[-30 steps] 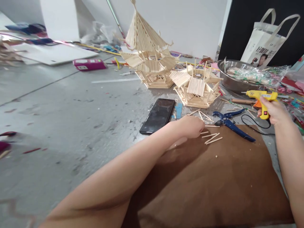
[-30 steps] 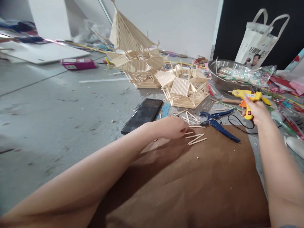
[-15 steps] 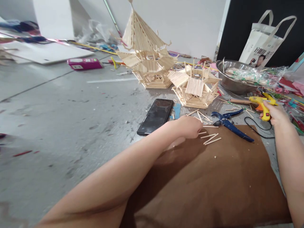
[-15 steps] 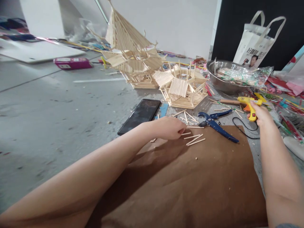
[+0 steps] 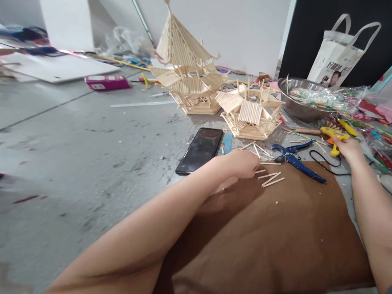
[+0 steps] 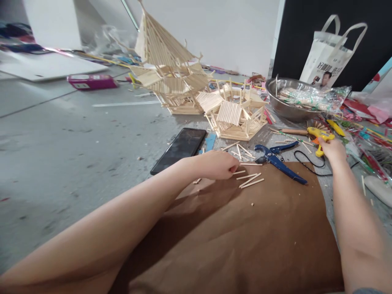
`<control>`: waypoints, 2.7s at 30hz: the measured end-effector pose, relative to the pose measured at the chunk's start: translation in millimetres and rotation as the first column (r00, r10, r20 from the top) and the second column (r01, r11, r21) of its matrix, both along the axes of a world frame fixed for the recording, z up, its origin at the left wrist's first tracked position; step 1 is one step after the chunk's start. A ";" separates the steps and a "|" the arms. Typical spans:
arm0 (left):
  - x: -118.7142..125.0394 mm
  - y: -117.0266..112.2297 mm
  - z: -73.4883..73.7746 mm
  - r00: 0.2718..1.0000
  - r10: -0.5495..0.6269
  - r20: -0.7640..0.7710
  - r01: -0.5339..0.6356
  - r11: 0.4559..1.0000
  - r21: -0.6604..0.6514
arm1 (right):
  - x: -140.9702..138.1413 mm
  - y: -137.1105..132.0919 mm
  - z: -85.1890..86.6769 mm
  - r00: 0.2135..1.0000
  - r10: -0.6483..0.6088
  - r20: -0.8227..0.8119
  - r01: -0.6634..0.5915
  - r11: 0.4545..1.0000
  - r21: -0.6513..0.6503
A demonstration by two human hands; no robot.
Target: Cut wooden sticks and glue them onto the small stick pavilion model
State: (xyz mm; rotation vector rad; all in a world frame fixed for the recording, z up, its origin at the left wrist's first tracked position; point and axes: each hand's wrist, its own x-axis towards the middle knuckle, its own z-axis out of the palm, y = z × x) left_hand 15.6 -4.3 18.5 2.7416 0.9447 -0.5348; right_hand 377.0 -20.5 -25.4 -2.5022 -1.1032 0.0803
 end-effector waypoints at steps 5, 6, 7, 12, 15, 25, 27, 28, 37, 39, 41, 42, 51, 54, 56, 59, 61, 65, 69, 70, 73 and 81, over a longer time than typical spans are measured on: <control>-0.5 -0.4 1.2 1.000 0.019 0.022 -0.019 1.000 -0.024 | -19.4 -2.3 5.0 0.912 0.112 0.395 -0.081 0.992 -0.095; -0.6 -0.4 1.4 1.000 0.016 0.026 -0.016 1.000 -0.026 | -27.4 -1.3 4.5 0.892 0.188 0.412 -0.149 0.981 -0.125; -0.6 -0.4 1.6 1.000 0.014 0.028 -0.013 1.000 -0.026 | -35.6 -0.1 3.5 0.875 0.260 0.407 -0.202 0.962 -0.182; 0.2 -0.4 1.3 0.998 0.027 0.057 -0.027 1.000 -0.016 | -60.1 3.4 -3.9 0.854 0.387 0.348 -0.251 0.892 -0.377; 1.2 0.3 -1.2 0.994 0.038 0.105 -0.038 0.999 -0.006 | -57.2 2.7 -4.7 0.873 0.373 0.315 -0.218 0.876 -0.431; 8.0 1.3 -7.6 0.912 0.123 0.391 -0.152 0.987 0.043 | -70.4 -7.9 23.2 0.876 0.450 0.173 -0.435 0.892 -0.118; 11.0 -0.7 -9.1 0.861 0.165 0.481 -0.183 0.983 -0.010 | -88.4 -11.9 26.2 0.854 0.518 -0.040 -0.516 0.855 0.061; 12.7 -2.2 -9.9 0.829 0.184 0.528 -0.188 0.981 -0.047 | -98.7 -14.2 27.0 0.811 0.565 -0.153 -0.545 0.824 0.157; 24.6 -16.0 -16.3 0.600 0.390 0.698 -0.118 0.907 -0.405 | -166.1 -35.3 29.5 0.313 0.662 -0.681 -0.441 0.736 0.513; 25.6 -16.0 -17.8 0.582 0.423 0.695 -0.114 0.888 -0.445 | -167.2 -35.5 27.5 0.285 0.666 -0.689 -0.427 0.732 0.531; 26.5 -15.7 -19.5 0.559 0.452 0.695 -0.110 0.871 -0.479 | -166.9 -34.9 25.8 0.260 0.668 -0.697 -0.419 0.728 0.542; 27.1 -15.7 -20.4 0.546 0.466 0.696 -0.104 0.863 -0.495 | -166.9 -34.5 25.3 0.251 0.668 -0.700 -0.417 0.728 0.545; 30.0 -18.3 -26.9 0.436 0.536 0.723 -0.119 0.831 -0.543 | -174.2 -33.7 21.2 0.224 0.650 -0.726 -0.375 0.746 0.551; 28.1 -11.0 -27.0 0.362 0.585 0.726 -0.172 0.807 -0.564 | -173.0 -32.3 16.8 0.269 0.654 -0.707 -0.357 0.750 0.557; 26.5 -1.9 -27.0 0.290 0.639 0.712 -0.211 0.769 -0.604 | -171.5 -31.3 13.9 0.305 0.648 -0.698 -0.369 0.756 0.541; 25.0 13.9 -26.6 0.117 0.732 0.671 -0.194 0.679 -0.708 | -169.5 -29.8 10.3 0.345 0.643 -0.684 -0.411 0.759 0.506; 24.8 22.6 -26.4 0.028 0.772 0.635 -0.154 0.631 -0.760 | -168.9 -29.2 8.7 0.353 0.643 -0.679 -0.434 0.756 0.490; 24.4 33.3 -28.4 -0.064 0.833 0.550 -0.052 0.548 -0.835 | -169.5 -29.0 7.1 0.358 0.633 -0.686 -0.459 0.759 0.461; 22.3 40.0 -31.4 -0.104 0.869 0.485 0.019 0.489 -0.872 | -170.6 -29.4 7.0 0.361 0.620 -0.696 -0.465 0.767 0.442; 21.7 41.5 -31.7 -0.104 0.872 0.479 0.028 0.484 -0.875 | -170.8 -29.6 7.1 0.359 0.618 -0.700 -0.468 0.768 0.438; 20.1 45.6 -32.4 -0.108 0.881 0.461 0.031 0.467 -0.884 | -171.1 -29.8 7.0 0.352 0.611 -0.709 -0.478 0.769 0.425; 18.8 50.9 -34.8 -0.147 0.890 0.432 0.084 0.446 -0.891 | -171.3 -29.8 5.6 0.354 0.611 -0.708 -0.504 0.762 0.407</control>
